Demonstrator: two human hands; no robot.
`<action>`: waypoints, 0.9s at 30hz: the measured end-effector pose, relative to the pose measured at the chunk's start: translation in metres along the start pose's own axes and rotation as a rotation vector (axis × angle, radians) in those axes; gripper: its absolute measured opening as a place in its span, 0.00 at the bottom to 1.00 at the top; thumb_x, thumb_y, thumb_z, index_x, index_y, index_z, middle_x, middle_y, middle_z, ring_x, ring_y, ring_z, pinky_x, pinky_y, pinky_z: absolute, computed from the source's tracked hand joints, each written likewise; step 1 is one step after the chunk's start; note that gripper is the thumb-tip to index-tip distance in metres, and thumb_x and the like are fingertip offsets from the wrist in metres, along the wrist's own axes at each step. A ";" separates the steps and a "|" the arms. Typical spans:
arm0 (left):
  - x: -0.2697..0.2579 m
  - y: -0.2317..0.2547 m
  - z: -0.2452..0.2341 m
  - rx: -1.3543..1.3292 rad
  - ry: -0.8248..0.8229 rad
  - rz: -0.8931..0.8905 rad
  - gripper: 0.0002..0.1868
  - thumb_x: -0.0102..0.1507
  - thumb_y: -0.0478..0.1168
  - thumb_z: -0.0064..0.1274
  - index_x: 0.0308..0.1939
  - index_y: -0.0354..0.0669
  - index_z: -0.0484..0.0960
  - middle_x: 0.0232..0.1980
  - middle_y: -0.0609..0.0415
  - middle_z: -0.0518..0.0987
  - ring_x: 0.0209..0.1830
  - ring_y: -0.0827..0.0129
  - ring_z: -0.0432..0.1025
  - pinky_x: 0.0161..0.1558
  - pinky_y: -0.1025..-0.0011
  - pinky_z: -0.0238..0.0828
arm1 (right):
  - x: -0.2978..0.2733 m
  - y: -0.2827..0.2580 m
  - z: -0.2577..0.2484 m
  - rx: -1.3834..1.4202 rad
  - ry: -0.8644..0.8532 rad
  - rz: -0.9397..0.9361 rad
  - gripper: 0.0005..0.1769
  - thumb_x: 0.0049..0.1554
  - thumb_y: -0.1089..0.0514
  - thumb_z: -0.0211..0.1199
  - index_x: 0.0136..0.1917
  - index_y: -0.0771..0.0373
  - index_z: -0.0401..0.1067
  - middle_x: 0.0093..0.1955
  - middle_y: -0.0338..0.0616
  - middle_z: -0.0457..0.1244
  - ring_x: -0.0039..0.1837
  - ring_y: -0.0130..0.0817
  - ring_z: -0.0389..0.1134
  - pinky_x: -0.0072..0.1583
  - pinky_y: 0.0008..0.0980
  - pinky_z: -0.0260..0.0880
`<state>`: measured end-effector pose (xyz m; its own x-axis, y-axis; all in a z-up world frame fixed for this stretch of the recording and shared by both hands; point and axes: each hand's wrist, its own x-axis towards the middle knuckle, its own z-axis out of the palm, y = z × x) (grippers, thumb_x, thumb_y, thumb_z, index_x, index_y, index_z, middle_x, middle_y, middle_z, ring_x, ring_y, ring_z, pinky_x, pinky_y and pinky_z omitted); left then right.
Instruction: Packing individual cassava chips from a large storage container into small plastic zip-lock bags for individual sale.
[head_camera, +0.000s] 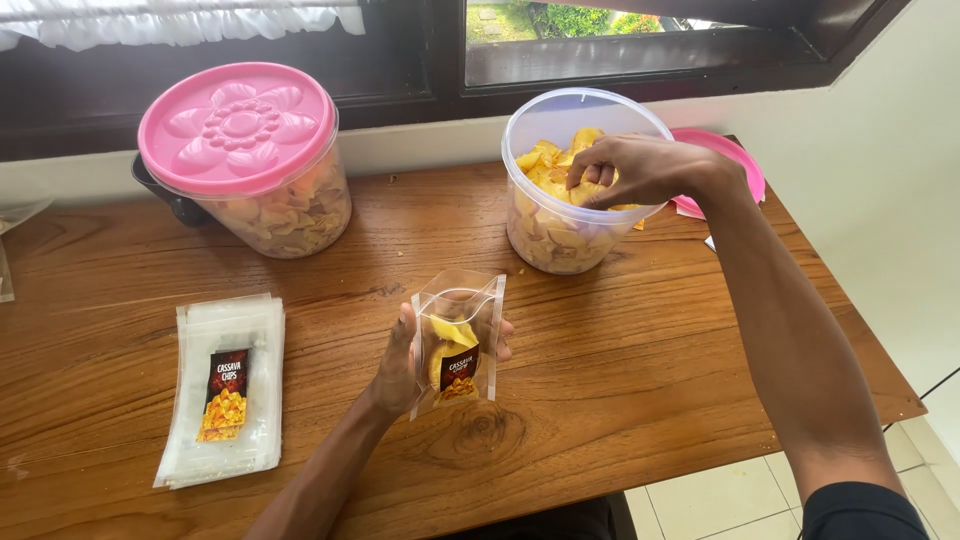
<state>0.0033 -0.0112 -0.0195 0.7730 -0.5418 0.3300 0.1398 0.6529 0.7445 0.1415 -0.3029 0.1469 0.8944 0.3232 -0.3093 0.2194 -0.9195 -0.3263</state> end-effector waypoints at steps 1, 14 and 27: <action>-0.002 -0.006 -0.010 0.001 0.000 0.001 0.48 0.67 0.74 0.24 0.68 0.34 0.64 0.51 0.31 0.79 0.50 0.50 0.78 0.55 0.53 0.75 | -0.002 -0.003 -0.002 0.000 0.000 -0.001 0.25 0.51 0.46 0.75 0.60 0.54 0.81 0.51 0.45 0.66 0.56 0.38 0.69 0.64 0.43 0.68; -0.002 -0.007 -0.015 0.037 -0.019 0.009 0.48 0.65 0.76 0.24 0.66 0.35 0.67 0.47 0.31 0.79 0.46 0.50 0.78 0.52 0.53 0.76 | -0.012 -0.002 -0.003 0.174 0.084 -0.119 0.17 0.57 0.54 0.69 0.59 0.58 0.80 0.49 0.56 0.71 0.56 0.50 0.70 0.63 0.51 0.67; -0.002 0.016 -0.001 0.219 -0.103 -0.130 0.48 0.64 0.76 0.38 0.66 0.34 0.70 0.59 0.38 0.80 0.50 0.54 0.79 0.48 0.56 0.80 | -0.078 -0.110 0.048 0.039 0.239 -0.667 0.18 0.58 0.51 0.65 0.59 0.57 0.78 0.47 0.40 0.74 0.34 0.34 0.68 0.43 0.36 0.66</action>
<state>0.0048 0.0014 -0.0089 0.6888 -0.6717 0.2728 0.0874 0.4505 0.8885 0.0292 -0.2161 0.1636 0.6359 0.7527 0.1704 0.7402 -0.5324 -0.4107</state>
